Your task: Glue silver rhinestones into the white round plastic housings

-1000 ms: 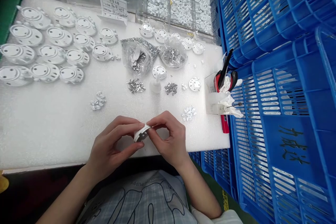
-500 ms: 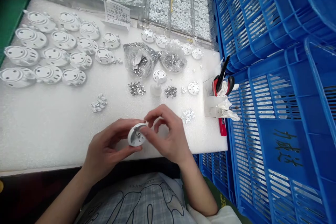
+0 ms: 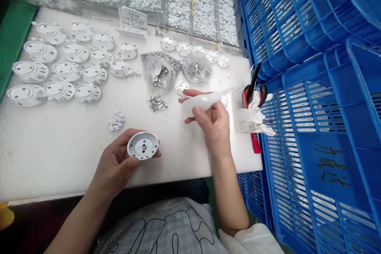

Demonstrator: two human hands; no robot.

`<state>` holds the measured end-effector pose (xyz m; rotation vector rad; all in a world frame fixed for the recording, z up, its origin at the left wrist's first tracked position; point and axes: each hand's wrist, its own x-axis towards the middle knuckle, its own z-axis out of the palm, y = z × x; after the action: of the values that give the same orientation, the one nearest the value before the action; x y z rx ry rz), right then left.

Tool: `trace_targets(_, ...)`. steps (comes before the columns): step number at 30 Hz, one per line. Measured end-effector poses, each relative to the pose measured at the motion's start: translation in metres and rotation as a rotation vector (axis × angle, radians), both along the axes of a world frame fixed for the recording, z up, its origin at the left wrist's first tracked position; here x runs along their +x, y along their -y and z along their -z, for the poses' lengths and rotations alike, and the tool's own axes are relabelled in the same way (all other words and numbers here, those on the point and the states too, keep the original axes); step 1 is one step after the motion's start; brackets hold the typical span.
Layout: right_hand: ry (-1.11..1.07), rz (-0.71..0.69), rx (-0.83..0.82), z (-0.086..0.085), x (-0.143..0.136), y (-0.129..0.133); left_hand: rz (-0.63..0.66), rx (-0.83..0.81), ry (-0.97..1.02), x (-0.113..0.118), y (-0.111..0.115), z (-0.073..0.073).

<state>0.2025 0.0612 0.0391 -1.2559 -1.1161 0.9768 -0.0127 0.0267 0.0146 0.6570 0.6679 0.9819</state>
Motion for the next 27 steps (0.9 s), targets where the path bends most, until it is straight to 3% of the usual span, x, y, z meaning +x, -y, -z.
trace_targets(5,-0.206,-0.074,0.020,-0.008,0.014,0.002,-0.007,0.003,-0.085,0.002,-0.001,0.001)
trace_targets(11,-0.150,-0.026,-0.089,-0.005,0.011,-0.004,-0.009,-0.043,-0.221,0.004,-0.007,-0.005)
trace_targets(13,-0.118,0.033,-0.033,-0.002,0.005,-0.004,-0.009,-0.037,-0.225,0.004,-0.007,-0.004)
trace_targets(18,-0.067,0.207,0.285,0.002,-0.012,0.001,0.018,-0.009,-0.271,0.003,-0.004,-0.002)
trace_targets(27,0.272,0.126,0.431,0.006,-0.020,0.018,-0.006,0.077,-0.348,0.006,-0.004,-0.007)
